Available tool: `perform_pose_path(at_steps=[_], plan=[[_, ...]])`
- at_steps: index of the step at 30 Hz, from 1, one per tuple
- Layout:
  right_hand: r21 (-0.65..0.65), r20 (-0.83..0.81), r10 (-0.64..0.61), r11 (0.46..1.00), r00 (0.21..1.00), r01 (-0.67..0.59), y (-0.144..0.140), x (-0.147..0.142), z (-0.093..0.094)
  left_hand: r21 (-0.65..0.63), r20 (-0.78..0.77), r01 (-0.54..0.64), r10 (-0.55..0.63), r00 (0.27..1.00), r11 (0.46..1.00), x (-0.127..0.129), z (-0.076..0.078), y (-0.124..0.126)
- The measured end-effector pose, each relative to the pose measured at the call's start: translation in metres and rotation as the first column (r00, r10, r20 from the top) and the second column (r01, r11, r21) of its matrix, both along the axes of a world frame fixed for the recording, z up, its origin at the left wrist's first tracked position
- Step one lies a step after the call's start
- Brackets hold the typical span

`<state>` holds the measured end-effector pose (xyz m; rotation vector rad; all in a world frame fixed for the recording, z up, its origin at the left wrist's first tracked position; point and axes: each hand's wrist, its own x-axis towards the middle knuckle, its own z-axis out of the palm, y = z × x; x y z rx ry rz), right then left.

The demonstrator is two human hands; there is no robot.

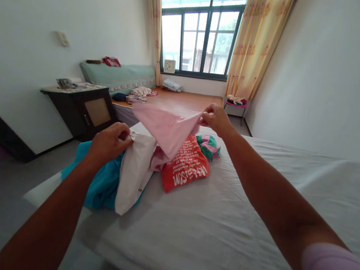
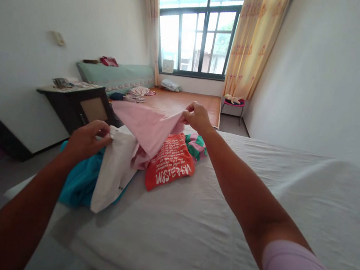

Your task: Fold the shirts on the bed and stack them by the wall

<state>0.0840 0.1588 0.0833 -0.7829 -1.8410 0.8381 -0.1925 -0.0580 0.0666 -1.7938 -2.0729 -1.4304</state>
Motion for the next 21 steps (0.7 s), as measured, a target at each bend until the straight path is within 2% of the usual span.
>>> perform_pose_path(at_steps=[1,2,4,6,7,8,9,11,12,13,14,16,17,18,19,20,21], plan=[[-0.039,-0.112,-0.016,0.999,0.994,0.012,0.001,0.0,0.001,-0.013,-0.043,-0.022,0.021,0.999,1.0,0.003,0.009,-0.002],[-0.05,-0.22,-0.023,0.999,0.975,0.012,0.0,-0.001,0.004,0.036,-0.018,-0.019,0.02,1.0,0.999,0.006,0.02,-0.004],[-0.009,-0.365,-0.005,1.0,0.931,0.002,-0.004,-0.005,0.013,0.232,0.132,0.079,-0.112,0.985,0.969,0.014,0.045,-0.007],[0.051,-0.418,0.045,0.998,0.907,-0.026,-0.013,-0.007,0.02,0.455,0.197,0.154,-0.268,0.943,0.877,0.021,0.066,-0.009],[0.074,-0.423,0.072,0.996,0.903,-0.045,-0.018,-0.007,0.021,0.501,0.195,0.184,-0.317,0.928,0.846,0.024,0.072,-0.009],[0.092,-0.418,0.095,0.994,0.903,-0.062,-0.023,-0.006,0.021,0.473,0.177,0.213,-0.329,0.928,0.855,0.026,0.074,-0.008],[0.104,-0.407,0.111,0.992,0.907,-0.075,-0.027,-0.005,0.019,0.39,0.15,0.232,-0.31,0.939,0.891,0.028,0.073,-0.006],[0.112,-0.378,0.12,0.99,0.918,-0.084,-0.032,-0.001,0.012,0.154,0.076,0.224,-0.237,0.968,0.962,0.028,0.065,0.001],[0.102,-0.352,0.116,0.991,0.929,-0.085,-0.032,0.001,0.008,0.058,0.037,0.197,-0.199,0.979,0.979,0.026,0.06,0.006],[0.083,-0.307,0.114,0.992,0.945,-0.093,-0.032,0.002,0.005,0.022,0.019,0.17,-0.17,0.985,0.985,0.024,0.058,0.011],[0.061,-0.233,0.122,0.992,0.965,-0.111,-0.031,0.002,0.003,0.041,0.043,0.152,-0.154,0.987,0.988,0.021,0.058,0.016],[0.048,-0.022,0.158,0.986,0.987,-0.157,-0.031,-0.003,0.005,0.162,0.194,0.134,-0.165,0.967,0.978,0.014,0.066,0.025],[0.072,0.064,0.169,0.982,0.984,-0.173,-0.033,-0.008,0.01,0.272,0.288,0.107,-0.187,0.939,0.956,0.012,0.074,0.029],[0.118,0.102,0.175,0.975,0.979,-0.186,-0.036,-0.014,0.016,0.408,0.355,0.063,-0.222,0.908,0.911,0.01,0.082,0.033],[0.176,0.082,0.184,0.965,0.979,-0.196,-0.04,-0.02,0.024,0.542,0.37,0.011,-0.251,0.894,0.84,0.01,0.09,0.036],[0.234,0.01,0.207,0.951,0.978,-0.204,-0.045,-0.027,0.033,0.654,0.336,-0.033,-0.25,0.908,0.756,0.011,0.095,0.037],[0.282,-0.084,0.248,0.935,0.965,-0.216,-0.051,-0.033,0.041,0.718,0.27,-0.054,-0.206,0.941,0.694,0.013,0.098,0.038]])
